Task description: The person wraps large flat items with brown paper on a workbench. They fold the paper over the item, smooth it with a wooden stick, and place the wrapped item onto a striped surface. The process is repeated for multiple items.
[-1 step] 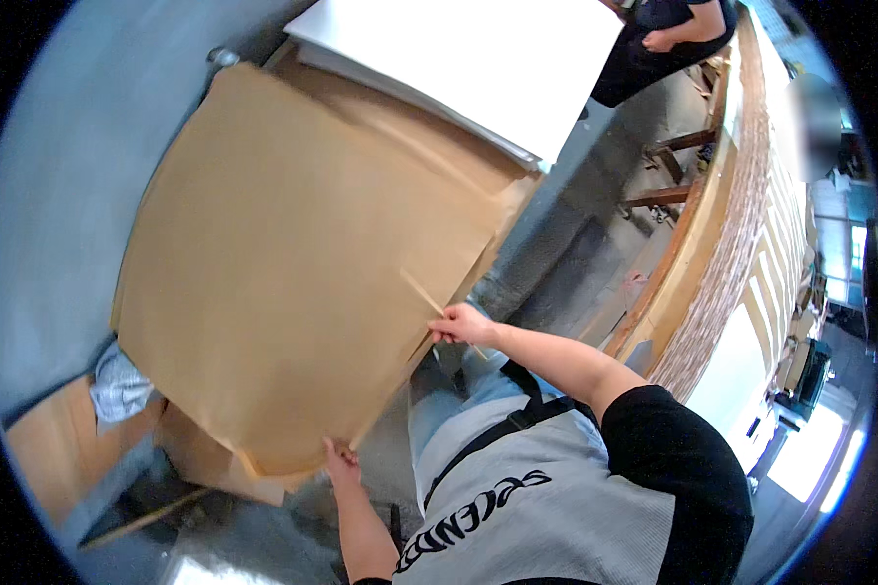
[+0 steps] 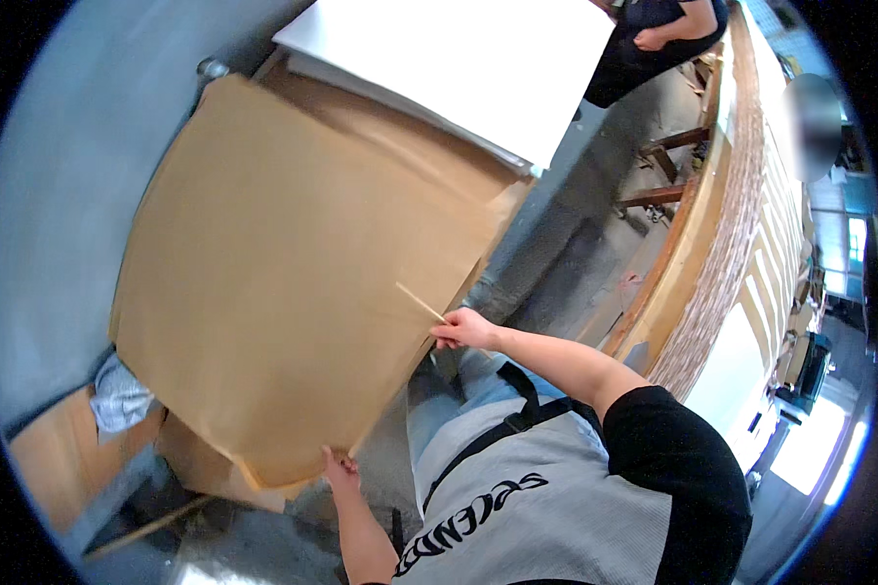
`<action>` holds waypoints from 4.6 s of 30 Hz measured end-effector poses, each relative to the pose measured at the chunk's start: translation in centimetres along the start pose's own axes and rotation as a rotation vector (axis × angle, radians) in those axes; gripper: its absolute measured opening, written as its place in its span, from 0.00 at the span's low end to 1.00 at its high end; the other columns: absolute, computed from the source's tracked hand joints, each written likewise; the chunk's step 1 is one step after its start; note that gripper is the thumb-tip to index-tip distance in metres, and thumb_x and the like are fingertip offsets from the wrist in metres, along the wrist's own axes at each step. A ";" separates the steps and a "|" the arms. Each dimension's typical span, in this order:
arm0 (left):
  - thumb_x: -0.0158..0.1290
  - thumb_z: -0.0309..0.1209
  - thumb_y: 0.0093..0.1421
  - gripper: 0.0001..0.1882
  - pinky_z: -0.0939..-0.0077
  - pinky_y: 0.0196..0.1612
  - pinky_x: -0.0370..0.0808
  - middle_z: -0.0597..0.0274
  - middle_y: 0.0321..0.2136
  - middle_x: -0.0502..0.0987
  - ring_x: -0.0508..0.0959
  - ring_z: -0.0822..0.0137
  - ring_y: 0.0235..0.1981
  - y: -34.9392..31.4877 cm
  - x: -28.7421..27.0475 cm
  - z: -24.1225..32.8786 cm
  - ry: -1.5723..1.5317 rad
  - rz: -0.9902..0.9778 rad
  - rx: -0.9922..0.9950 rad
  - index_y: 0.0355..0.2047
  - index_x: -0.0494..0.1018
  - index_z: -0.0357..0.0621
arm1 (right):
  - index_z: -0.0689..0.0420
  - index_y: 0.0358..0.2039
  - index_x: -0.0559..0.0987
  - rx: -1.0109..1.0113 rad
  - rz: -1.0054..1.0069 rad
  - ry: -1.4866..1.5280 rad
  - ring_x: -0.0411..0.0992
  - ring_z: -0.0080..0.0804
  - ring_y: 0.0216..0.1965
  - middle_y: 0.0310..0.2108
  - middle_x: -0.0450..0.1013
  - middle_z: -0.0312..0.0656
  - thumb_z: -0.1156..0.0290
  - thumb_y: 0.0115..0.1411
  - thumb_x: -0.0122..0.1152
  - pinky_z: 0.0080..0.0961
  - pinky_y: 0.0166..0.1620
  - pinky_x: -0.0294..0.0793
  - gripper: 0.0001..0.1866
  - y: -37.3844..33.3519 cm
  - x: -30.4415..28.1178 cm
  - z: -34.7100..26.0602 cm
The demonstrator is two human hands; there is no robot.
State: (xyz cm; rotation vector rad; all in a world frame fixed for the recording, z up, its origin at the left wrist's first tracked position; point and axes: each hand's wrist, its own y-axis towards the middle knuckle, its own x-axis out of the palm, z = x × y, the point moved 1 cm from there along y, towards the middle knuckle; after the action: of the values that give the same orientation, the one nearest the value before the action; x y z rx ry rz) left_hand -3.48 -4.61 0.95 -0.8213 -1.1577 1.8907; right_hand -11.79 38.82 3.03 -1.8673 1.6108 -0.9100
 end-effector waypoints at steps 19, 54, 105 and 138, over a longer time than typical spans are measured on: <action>0.47 0.48 0.54 0.15 0.81 0.12 0.54 0.70 0.10 0.60 0.59 0.74 0.09 -3.0 5.2 -0.3 0.008 0.119 -0.015 0.24 0.65 0.51 | 0.52 0.24 0.78 -0.026 1.035 -1.089 0.70 0.38 0.33 0.27 0.71 0.42 0.62 0.45 0.60 0.32 0.35 0.68 0.09 0.4 -32.6 -4.9; 0.50 0.42 0.54 0.14 0.75 0.11 0.58 0.66 0.21 0.65 0.63 0.73 0.14 1.3 5.7 -5.4 -0.255 -0.054 0.240 0.32 0.65 0.45 | 0.60 0.28 0.59 -1.090 0.288 -0.565 0.65 0.54 0.22 0.20 0.66 0.52 0.69 0.59 0.44 0.39 0.22 0.62 0.09 0.8 25.3 -19.3; 0.47 0.34 0.57 0.09 0.82 0.22 0.69 0.64 0.24 0.70 0.71 0.70 0.24 -2.4 2.0 -0.3 -0.890 0.178 0.034 0.30 0.64 0.40 | 0.59 0.35 0.69 0.154 0.665 0.570 0.73 0.20 0.30 0.35 0.73 0.40 0.68 0.56 0.51 0.10 0.12 0.49 0.09 1.6 -5.8 -2.9; 0.44 0.30 0.57 0.06 0.74 0.22 0.73 0.57 0.23 0.71 0.74 0.66 0.22 -6.6 3.2 -1.7 -0.844 -0.096 0.133 0.31 0.62 0.39 | 0.53 0.25 0.71 0.189 0.575 0.266 0.67 0.12 0.17 0.21 0.72 0.31 0.62 0.54 0.55 0.09 0.10 0.44 0.08 5.3 -8.5 -5.8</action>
State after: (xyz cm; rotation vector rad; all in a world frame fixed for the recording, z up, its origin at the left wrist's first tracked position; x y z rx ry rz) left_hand -1.91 0.89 5.93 0.1559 -1.4818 2.2636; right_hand -20.22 46.61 1.44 -1.0912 1.9880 -1.0245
